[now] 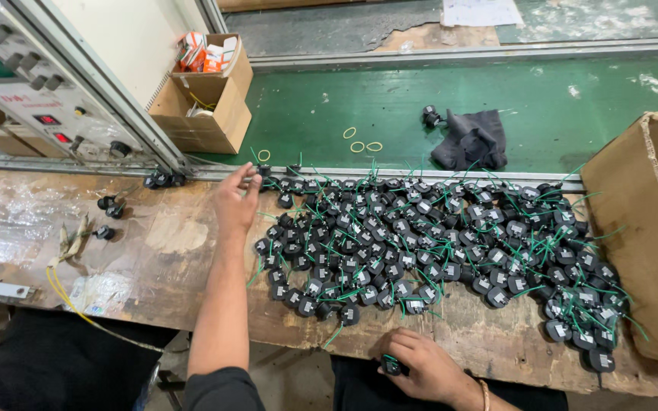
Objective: The person picks black plug adapters with green wires from a workbench, manipulates the wire and plug in their hands, and places the finished units into a cardboard box beside the bench. They repeat this handling one unit at a time throughout the episode.
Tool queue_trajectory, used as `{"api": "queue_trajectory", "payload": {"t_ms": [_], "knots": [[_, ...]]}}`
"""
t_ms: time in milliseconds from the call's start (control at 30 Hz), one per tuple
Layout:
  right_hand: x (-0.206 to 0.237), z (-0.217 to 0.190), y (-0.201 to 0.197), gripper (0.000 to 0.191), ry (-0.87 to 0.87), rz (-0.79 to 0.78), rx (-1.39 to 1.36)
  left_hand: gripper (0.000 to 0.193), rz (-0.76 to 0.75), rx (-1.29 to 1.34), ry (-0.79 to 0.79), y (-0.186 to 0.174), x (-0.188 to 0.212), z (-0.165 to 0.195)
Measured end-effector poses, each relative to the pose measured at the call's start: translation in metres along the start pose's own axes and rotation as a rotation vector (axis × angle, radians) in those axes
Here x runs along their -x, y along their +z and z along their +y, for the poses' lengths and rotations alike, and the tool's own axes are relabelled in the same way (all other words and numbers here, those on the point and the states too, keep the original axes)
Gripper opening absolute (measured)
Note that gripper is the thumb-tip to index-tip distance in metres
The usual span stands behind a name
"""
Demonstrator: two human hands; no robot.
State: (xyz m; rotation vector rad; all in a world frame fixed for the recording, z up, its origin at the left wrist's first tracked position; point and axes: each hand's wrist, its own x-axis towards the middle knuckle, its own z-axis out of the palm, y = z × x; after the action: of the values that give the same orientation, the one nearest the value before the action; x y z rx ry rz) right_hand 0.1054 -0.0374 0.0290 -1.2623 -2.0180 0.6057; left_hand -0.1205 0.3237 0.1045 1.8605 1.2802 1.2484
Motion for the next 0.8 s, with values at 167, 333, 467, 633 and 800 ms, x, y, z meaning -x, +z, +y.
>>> {"api": "queue_trajectory", "payload": {"t_ms": [167,333,467,633,800], "knots": [[0.003,0.009,0.006,0.029,0.001,-0.019,-0.04,0.069,-0.245,-0.46,0.166,0.031,-0.059,0.008],[0.005,0.022,0.014,0.028,-0.051,-0.048,-0.066,0.079,-0.642,-0.548,0.071,0.049,-0.056,0.0],[0.005,0.028,0.018,0.029,-0.072,-0.05,-0.094,0.066,-0.698,-0.396,0.159,0.034,-0.023,-0.017],[0.005,0.023,0.017,0.033,-0.09,-0.061,-0.086,0.078,-0.703,-0.157,-0.106,0.004,0.04,-0.028],[0.005,0.015,0.015,0.03,-0.04,-0.019,-0.033,0.069,-0.406,0.087,-0.03,-0.028,0.096,-0.035]]}}
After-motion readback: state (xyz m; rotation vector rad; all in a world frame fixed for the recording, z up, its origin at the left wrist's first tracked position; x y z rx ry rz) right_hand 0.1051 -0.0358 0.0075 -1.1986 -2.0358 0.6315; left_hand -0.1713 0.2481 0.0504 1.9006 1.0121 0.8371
